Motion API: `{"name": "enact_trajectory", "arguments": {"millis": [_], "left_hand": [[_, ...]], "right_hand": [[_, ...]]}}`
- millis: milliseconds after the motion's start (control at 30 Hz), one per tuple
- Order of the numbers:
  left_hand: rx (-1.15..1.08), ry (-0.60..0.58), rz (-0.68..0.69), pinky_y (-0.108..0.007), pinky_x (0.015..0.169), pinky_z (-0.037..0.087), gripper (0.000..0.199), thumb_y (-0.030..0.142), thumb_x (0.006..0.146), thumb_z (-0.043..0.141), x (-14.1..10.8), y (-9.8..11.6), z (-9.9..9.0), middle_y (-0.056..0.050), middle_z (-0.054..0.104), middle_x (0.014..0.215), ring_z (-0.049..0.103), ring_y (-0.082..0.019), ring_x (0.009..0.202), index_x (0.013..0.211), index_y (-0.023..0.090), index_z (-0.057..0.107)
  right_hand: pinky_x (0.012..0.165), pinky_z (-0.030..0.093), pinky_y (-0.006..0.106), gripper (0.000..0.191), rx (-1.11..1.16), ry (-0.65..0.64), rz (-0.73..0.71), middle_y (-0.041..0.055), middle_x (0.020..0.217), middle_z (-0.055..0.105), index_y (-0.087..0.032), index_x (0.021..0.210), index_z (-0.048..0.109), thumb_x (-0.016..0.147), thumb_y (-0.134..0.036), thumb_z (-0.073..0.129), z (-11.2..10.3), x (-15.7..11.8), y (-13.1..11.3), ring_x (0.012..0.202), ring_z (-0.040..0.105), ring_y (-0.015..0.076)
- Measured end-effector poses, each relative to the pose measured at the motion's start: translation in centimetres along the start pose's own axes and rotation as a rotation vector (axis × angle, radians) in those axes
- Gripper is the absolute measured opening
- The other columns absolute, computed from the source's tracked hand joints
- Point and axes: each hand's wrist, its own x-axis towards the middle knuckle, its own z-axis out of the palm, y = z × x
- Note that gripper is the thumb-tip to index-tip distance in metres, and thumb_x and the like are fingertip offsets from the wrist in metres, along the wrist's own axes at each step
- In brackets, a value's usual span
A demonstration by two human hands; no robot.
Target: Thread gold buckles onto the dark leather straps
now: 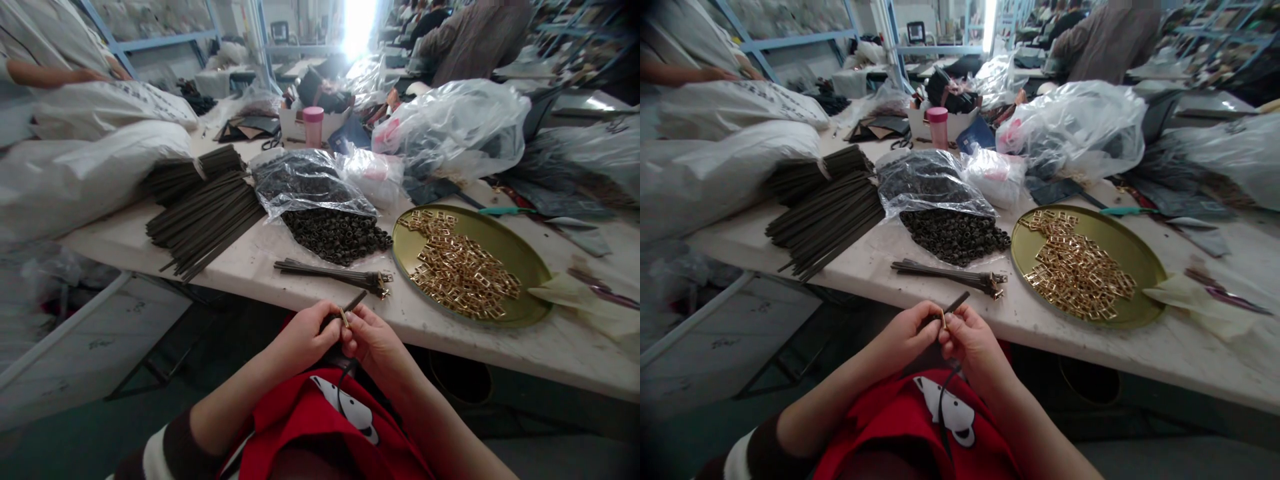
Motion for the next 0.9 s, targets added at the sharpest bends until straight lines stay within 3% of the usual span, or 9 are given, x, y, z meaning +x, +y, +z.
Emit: {"name": "enact_trajectory", "arguments": {"millis": [400, 700, 900], "left_hand": [[-0.144, 0.0, -0.07, -0.021, 0.061, 0.041, 0.019, 0.027, 0.082, 0.043, -0.7, -1.2, 0.9, 0.0, 0.058, 0.071, 0.051, -0.011, 0.065, 0.079, 0.013, 0.055], [0.016, 0.028, -0.028, -0.022, 0.068, 0.042, 0.019, 0.024, 0.084, 0.041, -1.4, -0.4, 0.8, -0.002, 0.063, 0.076, 0.057, -0.014, 0.072, 0.082, 0.015, 0.058], [0.112, 0.029, 0.011, -0.023, 0.07, 0.043, 0.018, 0.023, 0.084, 0.042, -1.1, -0.9, 0.9, -0.003, 0.063, 0.082, 0.057, -0.015, 0.077, 0.085, 0.016, 0.058]], "right_hand": [[0.043, 0.033, 0.015, 0.023, -0.251, 0.012, -0.14, -0.0063, 0.052, 0.053, -0.019, 0.088, 0.052, 0.076, -0.036, 0.061, -0.2, -1.1, 1.0, 0.042, 0.045, 0.005], [0.043, 0.031, 0.016, 0.025, -0.054, 0.004, -0.045, -0.0077, 0.049, 0.048, -0.018, 0.084, 0.051, 0.071, -0.031, 0.066, 0.3, -1.3, 1.3, 0.041, 0.038, 0.0042], [0.046, 0.032, 0.018, 0.031, -0.199, 0.055, -0.138, -0.0084, 0.048, 0.047, -0.02, 0.096, 0.05, 0.072, -0.036, 0.062, 0.4, -1.4, 1.7, 0.044, 0.039, 0.0068]]}}
